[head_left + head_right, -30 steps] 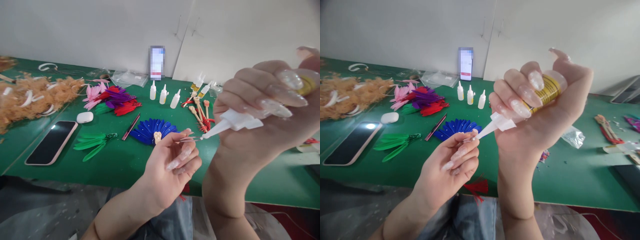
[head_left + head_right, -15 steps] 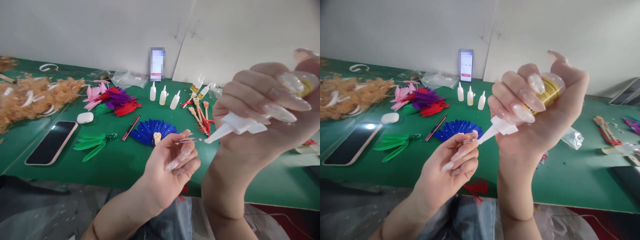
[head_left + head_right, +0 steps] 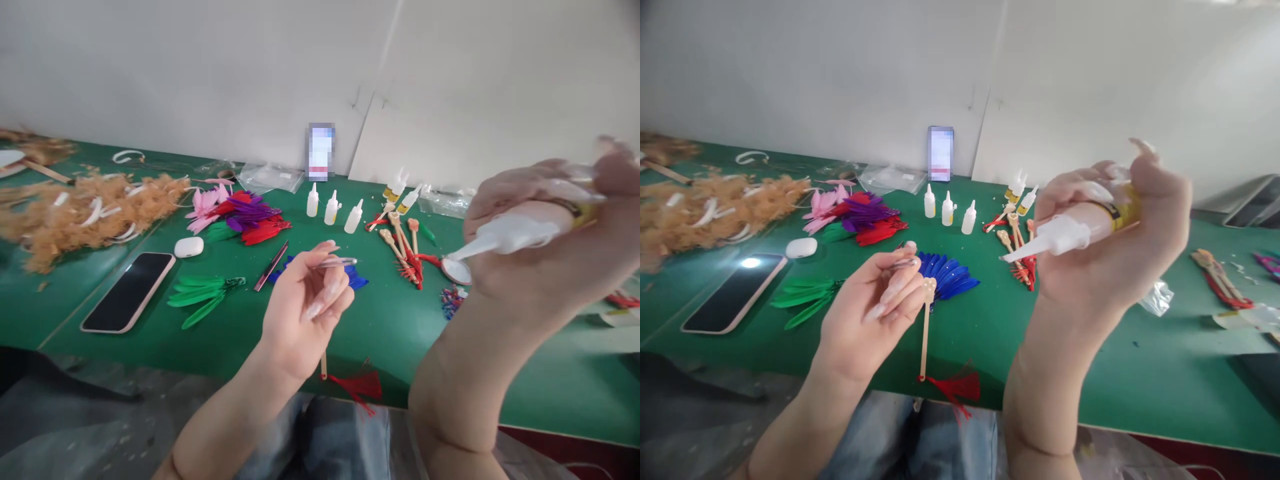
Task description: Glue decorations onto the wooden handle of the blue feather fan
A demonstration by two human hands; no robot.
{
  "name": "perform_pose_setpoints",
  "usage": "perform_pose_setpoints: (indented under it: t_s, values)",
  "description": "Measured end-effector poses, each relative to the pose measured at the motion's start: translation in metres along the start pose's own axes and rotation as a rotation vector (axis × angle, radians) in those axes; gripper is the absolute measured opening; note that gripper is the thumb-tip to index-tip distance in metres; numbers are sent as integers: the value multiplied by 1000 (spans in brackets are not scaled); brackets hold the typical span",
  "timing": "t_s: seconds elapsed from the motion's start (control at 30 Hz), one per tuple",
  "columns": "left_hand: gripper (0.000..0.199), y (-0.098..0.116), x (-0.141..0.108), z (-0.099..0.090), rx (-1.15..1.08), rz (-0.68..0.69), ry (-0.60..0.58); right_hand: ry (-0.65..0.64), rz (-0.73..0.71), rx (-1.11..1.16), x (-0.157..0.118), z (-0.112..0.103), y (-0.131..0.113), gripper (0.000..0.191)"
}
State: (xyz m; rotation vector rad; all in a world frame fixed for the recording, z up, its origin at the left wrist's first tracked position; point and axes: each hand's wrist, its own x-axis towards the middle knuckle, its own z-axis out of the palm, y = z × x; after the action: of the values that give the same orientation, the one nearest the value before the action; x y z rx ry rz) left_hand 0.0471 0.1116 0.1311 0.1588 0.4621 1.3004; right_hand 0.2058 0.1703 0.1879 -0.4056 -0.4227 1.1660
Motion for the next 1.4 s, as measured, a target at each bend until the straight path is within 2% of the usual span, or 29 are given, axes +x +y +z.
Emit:
perform_pose_setpoints:
  t_s: [0.03,0.13,0.27,0.37,0.47,0.53,0.6,0.67,0.73,0.83,0.93,1.0,1.2,1.4]
  values:
    - [26,3,-1,2,46,30,-3,-21,-21,-31,2,-1,1,39]
    - [22,10,-4,10,183,112,-4,-150,49,-90,10,-12,5,42]
    - [10,15,-5,13,379,259,-16,-203,183,-138,22,-40,3,29]
    - [9,18,-2,1,542,385,-24,-162,271,38,22,-67,-15,21]
    - [13,26,3,-24,692,466,34,-15,189,132,10,-101,-41,23]
    - [12,34,8,-40,789,520,96,86,64,19,-5,-129,-51,20]
    - [12,41,13,-51,907,537,122,132,-43,-191,-21,-157,-49,16]
    - [14,45,19,-56,1038,514,89,142,20,-406,-37,-182,-36,20]
    - [16,41,26,-55,1170,477,9,73,106,-577,-52,-199,-16,29]
    - [18,25,41,-52,1357,411,-129,-94,182,-787,-68,-210,14,35]
    - [17,5,62,-53,1555,283,-284,-180,97,-935,-73,-214,34,35]
    - [16,-7,77,-54,1682,215,-360,-189,7,-1044,-72,-218,41,36]
    - [21,-25,112,-62,2015,284,-444,-147,-34,-1387,-69,-223,44,33]
    - [22,-29,115,-65,2148,265,-470,-117,-27,-1465,-71,-222,45,46]
